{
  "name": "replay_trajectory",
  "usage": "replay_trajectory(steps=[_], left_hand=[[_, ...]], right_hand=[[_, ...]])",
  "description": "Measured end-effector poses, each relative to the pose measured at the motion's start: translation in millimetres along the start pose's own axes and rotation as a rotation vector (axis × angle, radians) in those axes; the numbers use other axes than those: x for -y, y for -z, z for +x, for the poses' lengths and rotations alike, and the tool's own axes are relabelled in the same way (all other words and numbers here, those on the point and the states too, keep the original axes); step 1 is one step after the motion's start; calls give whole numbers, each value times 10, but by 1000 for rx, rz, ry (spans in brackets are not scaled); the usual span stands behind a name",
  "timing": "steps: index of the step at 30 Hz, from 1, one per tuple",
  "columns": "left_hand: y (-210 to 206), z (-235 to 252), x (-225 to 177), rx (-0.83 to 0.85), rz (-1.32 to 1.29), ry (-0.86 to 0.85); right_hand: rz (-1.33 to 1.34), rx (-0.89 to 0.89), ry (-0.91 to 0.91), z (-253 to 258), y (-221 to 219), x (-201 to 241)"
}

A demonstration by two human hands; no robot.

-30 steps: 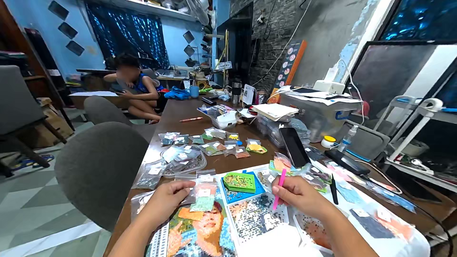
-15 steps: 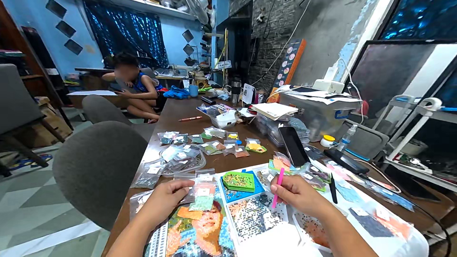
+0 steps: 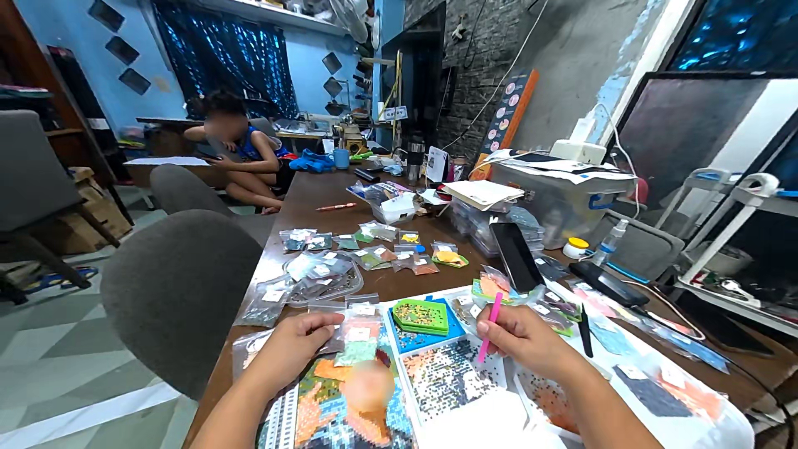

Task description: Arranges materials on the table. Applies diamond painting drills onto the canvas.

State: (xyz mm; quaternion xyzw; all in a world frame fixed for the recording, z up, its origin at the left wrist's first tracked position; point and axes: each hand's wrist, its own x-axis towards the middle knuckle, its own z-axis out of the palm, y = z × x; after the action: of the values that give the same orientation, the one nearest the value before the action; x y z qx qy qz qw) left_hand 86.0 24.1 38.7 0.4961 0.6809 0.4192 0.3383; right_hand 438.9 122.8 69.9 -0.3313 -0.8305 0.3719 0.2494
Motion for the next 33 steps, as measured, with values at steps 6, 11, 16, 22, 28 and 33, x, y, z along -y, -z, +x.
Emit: replay_trajectory(steps=[6, 11, 16, 22, 28, 33], left_hand=[[1, 9, -1, -1, 1, 15], [2, 8, 3, -1, -9, 21], [-5, 5, -26, 2, -12, 21], [4, -7, -73, 31, -8, 42], [-3, 4, -51, 40, 27, 18], [-1, 10, -44, 40, 6, 23]], right_hand=[[-16, 23, 18, 8, -3, -24], [-29, 20, 21, 10, -5, -27], [11, 3, 4, 0, -3, 20], [68, -51, 24, 8, -60, 62], [30, -78, 2, -16, -40, -10], [50, -65, -2, -18, -40, -16]])
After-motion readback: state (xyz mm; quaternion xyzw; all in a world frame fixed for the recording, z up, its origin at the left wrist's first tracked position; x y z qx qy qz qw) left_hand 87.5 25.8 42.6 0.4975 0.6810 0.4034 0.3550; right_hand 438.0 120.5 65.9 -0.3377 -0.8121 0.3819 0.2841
